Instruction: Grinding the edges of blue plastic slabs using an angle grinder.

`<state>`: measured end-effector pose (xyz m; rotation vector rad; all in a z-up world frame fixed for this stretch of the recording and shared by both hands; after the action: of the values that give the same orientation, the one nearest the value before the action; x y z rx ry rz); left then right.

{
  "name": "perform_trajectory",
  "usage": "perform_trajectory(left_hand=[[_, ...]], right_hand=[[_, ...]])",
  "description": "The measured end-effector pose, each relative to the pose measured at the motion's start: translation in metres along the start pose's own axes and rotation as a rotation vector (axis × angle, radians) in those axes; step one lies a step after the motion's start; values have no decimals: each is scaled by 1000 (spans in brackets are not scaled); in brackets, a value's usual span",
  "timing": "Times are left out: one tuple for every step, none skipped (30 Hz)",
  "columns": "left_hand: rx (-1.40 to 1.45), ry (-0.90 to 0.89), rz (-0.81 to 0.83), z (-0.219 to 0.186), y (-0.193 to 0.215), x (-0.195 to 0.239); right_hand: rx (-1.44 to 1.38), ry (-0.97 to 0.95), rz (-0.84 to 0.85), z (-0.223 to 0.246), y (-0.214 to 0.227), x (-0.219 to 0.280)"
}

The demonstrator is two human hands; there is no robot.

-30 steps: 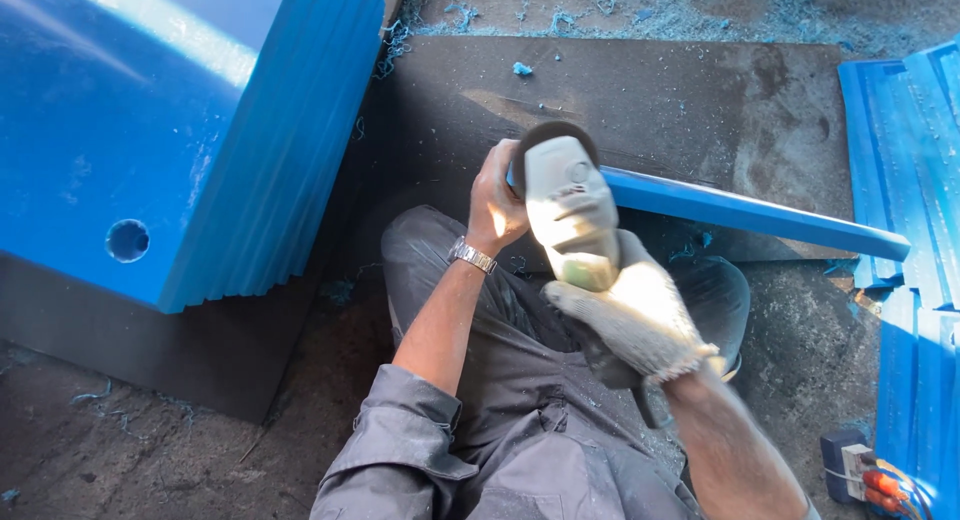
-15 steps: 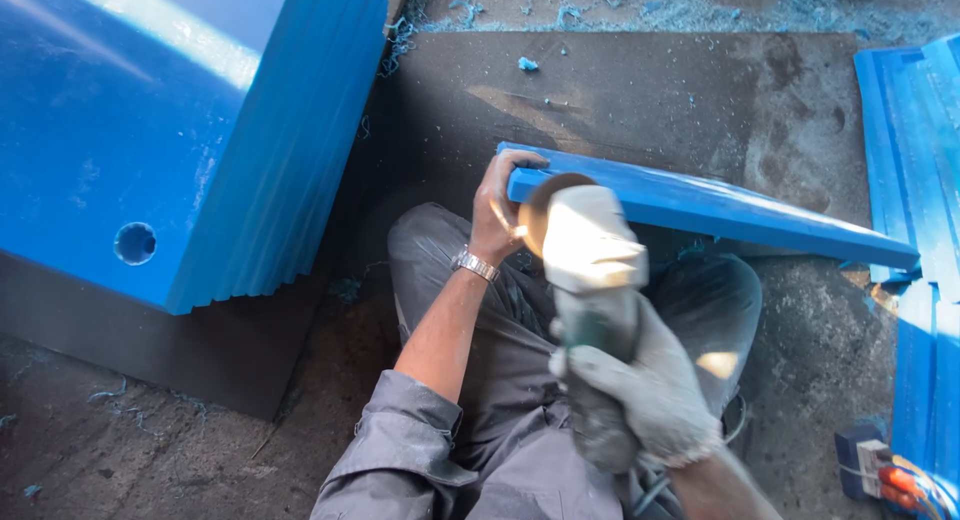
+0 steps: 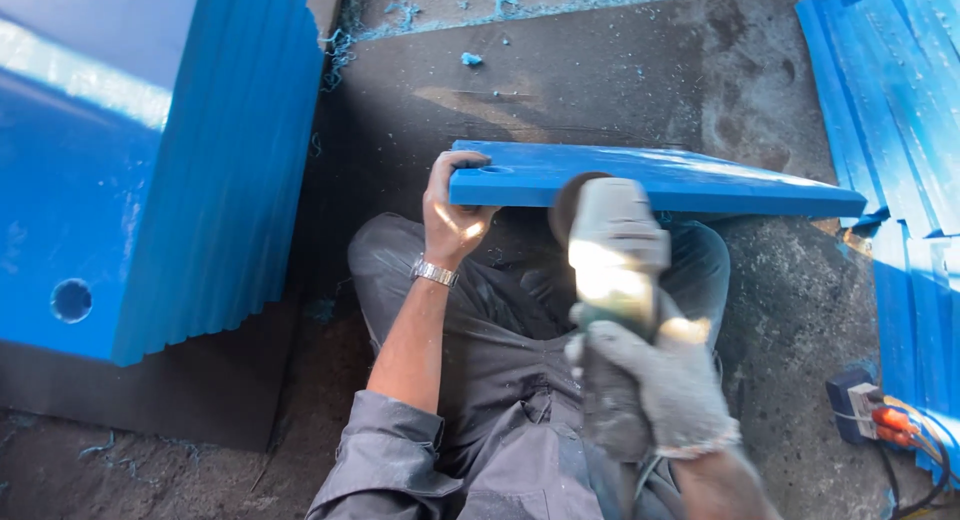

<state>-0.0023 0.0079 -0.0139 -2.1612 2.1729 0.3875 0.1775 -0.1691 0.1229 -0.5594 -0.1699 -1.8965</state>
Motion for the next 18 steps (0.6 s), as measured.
perform_trajectory(left_hand=[[1, 1, 8, 0, 0, 1], [3, 18, 10, 0, 0, 2], [6, 30, 14, 1, -1, 2], [7, 26, 22, 1, -1, 1], [12, 24, 18, 1, -2, 1], [16, 23, 14, 1, -2, 2], [21, 17, 30, 3, -3, 3], [25, 35, 30, 6, -4, 4], [30, 54, 30, 8, -5, 5], [36, 48, 47, 6, -5, 5], [36, 56, 47, 5, -5, 5], [36, 64, 48, 3, -6, 5], [40, 58, 58, 3, -6, 5], [15, 41, 47, 2, -6, 4], [-9, 25, 39, 0, -7, 5], [-5, 20, 51, 0, -7, 6], [-31, 14, 46, 1, -8, 7], [-56, 9, 41, 2, -8, 7]], right_hand=[[-4, -1, -7, 5, 14, 1], [87, -20, -122, 10, 33, 3], [176, -38, -236, 15, 53, 5], [170, -35, -243, 2, 99, -24], [-167, -123, -103, -22, 142, -39], [-503, -211, 40, -49, 188, -39], [-512, -201, 28, -57, 215, -53], [-532, -184, 0, -65, 244, -66], [-552, -167, -29, -73, 273, -77], [-560, -156, -42, -73, 278, -78], [-491, -123, -50, -73, 289, -78], [-420, -91, -59, -73, 304, -77], [-349, -60, -65, -60, 269, -63], [-277, -29, -71, -44, 234, -46], [-207, 0, -81, -27, 202, -24], [-136, 29, -91, -17, 175, -23], [-64, 60, -105, -6, 145, -18], [8, 91, -120, 8, 114, -8]])
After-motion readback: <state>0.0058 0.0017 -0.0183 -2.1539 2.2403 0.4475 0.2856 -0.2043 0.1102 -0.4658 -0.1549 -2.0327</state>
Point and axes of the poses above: each hand's wrist, its own x-axis away from the middle knuckle, its own y-axis out of the back of the hand, z = x × y, the point moved 4 cm from there along -x, towards the middle knuckle, and after that the axes turned 10 degrees about y, right-handed, at the moved point
